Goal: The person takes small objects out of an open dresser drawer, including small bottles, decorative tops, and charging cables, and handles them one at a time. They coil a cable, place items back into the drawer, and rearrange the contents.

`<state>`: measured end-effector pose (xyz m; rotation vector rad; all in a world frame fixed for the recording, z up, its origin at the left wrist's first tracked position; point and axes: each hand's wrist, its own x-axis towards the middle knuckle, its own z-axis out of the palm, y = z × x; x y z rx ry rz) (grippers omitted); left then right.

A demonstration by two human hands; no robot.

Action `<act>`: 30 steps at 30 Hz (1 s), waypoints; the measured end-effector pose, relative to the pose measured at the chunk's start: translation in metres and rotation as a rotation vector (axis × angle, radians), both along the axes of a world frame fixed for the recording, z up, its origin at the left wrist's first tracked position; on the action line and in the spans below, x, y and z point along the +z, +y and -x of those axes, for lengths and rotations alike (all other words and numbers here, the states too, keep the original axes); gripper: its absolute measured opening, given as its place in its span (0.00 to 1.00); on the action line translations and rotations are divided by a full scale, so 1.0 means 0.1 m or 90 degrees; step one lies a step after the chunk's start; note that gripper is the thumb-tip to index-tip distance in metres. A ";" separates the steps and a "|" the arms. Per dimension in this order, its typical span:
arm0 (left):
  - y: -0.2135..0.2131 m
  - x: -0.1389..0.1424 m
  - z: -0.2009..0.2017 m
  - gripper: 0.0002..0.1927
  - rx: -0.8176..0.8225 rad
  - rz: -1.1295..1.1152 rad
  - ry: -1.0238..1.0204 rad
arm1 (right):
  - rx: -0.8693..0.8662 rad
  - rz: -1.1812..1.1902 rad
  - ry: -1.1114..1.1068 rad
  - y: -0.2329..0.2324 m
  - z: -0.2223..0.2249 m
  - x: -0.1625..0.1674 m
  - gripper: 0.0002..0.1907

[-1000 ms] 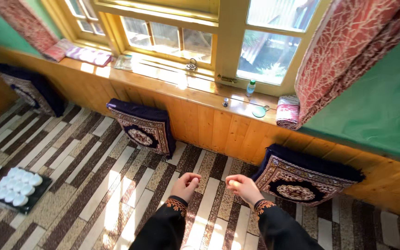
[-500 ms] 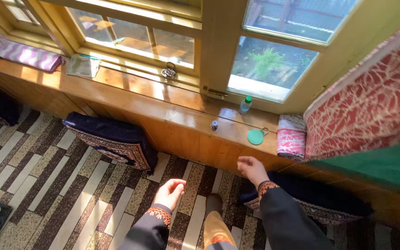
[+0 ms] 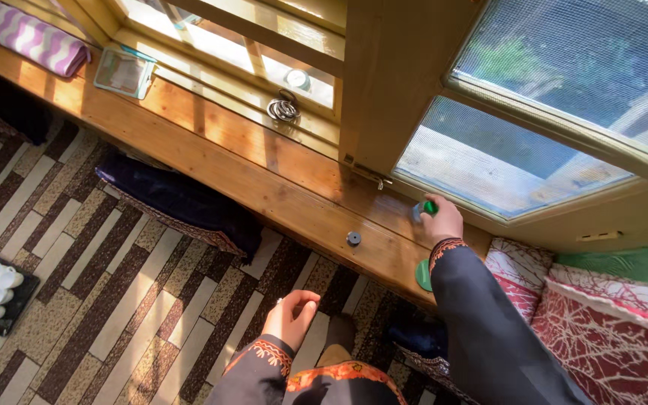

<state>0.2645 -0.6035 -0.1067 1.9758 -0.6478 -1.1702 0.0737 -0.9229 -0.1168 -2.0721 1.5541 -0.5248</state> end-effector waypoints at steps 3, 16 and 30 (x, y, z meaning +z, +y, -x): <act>-0.12 0.06 0.07 0.12 -0.026 0.004 -0.054 | 0.027 -0.071 0.006 0.19 0.04 -0.11 0.21; -0.23 -0.22 0.33 0.33 -0.199 -0.084 -0.160 | -0.562 -0.706 -0.543 1.58 0.46 -0.75 0.37; 0.33 -0.27 0.17 0.28 -0.096 -0.108 -0.230 | -0.772 -0.726 -0.935 1.36 0.42 -1.11 0.32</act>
